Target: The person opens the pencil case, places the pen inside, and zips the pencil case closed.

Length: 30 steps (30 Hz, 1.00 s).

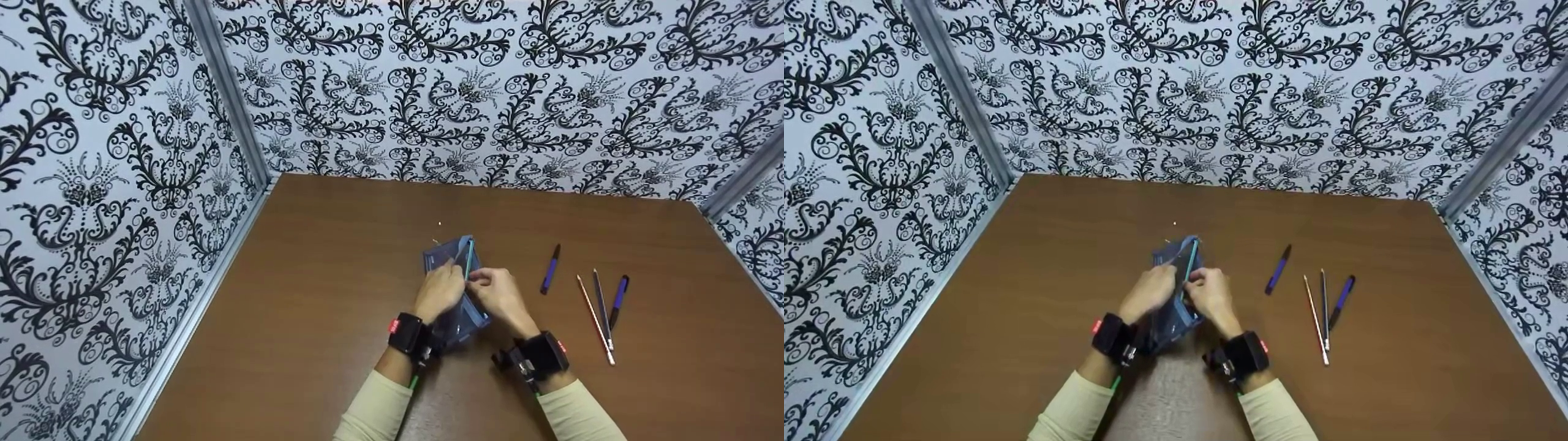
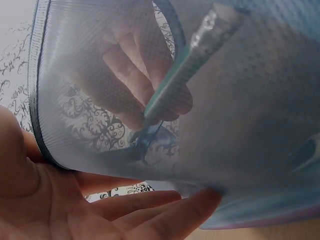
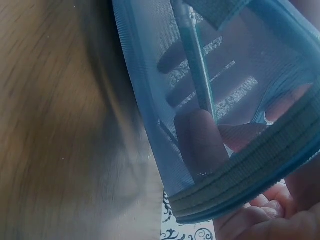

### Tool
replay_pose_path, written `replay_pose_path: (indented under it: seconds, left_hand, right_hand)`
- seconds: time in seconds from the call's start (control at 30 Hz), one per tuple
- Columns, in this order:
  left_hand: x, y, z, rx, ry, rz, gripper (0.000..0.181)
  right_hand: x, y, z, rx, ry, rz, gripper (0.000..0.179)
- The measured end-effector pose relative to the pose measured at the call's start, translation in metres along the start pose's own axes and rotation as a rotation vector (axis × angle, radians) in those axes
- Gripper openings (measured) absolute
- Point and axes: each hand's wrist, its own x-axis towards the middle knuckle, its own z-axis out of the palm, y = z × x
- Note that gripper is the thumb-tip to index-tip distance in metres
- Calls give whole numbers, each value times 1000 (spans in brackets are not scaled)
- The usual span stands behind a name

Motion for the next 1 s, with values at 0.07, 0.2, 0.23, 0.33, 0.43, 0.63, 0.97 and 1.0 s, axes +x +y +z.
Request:
replay_pose_path:
  seconds: [0.07,0.2,0.23,0.33,0.43,0.63,0.97,1.0]
  left_hand:
    - [0,0,0,-5,-2,-3,53]
    - [0,0,1,2,-7,5,53]
    - [0,0,0,22,-10,19,52]
    - [-1,0,0,52,-11,43,51]
    - [-1,0,1,64,-12,44,52]
    - [-1,0,2,50,-9,16,53]
    - [0,1,2,70,-12,31,52]
    - [0,1,2,69,-14,28,52]
  right_hand:
    - [0,0,0,1,-3,4,27]
    - [0,0,0,-6,-6,8,27]
    - [0,0,0,-12,-3,4,27]
    - [0,2,1,-31,11,-16,26]
    - [0,3,1,-46,21,-33,25]
    - [0,4,2,-52,26,-34,26]
    - [0,3,2,-42,17,-48,27]
    - [0,2,2,-43,19,-49,26]
